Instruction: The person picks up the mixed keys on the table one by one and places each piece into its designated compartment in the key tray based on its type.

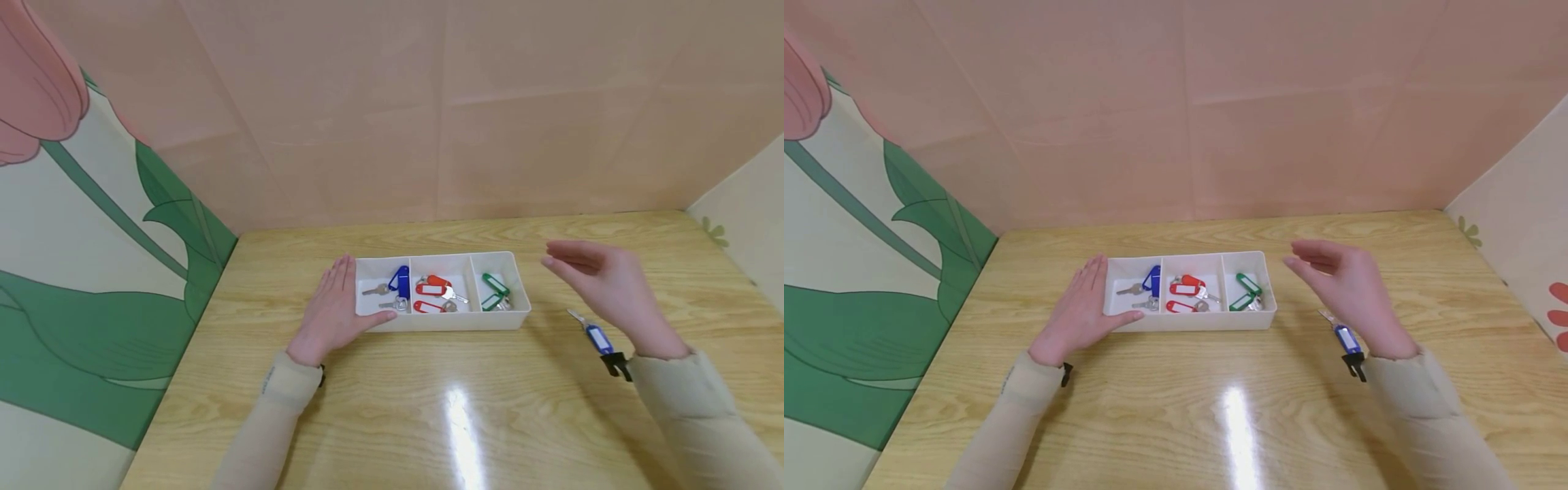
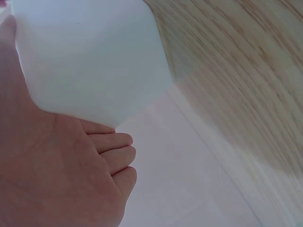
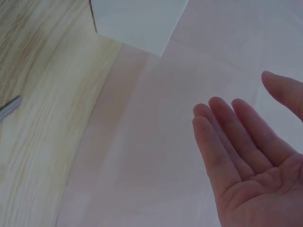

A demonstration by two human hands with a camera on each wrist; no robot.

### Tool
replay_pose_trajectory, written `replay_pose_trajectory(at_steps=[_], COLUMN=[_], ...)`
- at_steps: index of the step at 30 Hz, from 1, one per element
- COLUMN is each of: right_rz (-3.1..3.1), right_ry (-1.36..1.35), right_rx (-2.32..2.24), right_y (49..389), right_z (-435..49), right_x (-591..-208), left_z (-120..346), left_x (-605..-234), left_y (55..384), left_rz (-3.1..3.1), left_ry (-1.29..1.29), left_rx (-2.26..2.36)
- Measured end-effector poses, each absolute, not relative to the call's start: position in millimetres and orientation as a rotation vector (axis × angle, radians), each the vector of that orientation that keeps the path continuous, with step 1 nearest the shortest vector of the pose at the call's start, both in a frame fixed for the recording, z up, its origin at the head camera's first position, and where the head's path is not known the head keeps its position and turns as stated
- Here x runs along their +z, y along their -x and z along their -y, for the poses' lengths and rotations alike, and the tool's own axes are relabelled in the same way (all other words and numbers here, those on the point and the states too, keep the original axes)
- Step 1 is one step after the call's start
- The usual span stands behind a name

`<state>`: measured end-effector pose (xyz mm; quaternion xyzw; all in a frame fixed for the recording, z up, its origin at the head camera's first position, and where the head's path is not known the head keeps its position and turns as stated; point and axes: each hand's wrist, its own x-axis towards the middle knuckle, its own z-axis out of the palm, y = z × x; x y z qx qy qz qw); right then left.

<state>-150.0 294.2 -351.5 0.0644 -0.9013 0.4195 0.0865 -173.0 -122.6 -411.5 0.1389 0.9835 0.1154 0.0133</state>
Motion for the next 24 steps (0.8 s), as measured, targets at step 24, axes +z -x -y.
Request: replay_pose_trajectory(at_steps=[24], right_rz=[2.728], right_ry=[-0.132], right_rx=[1.187], right_y=[147.4], right_z=[-317.5], right_x=[-364.3], left_z=[123.2], left_x=[-410.9], left_y=[173.3], left_rz=[-3.069], left_ry=[-0.434], left_rx=[0.353])
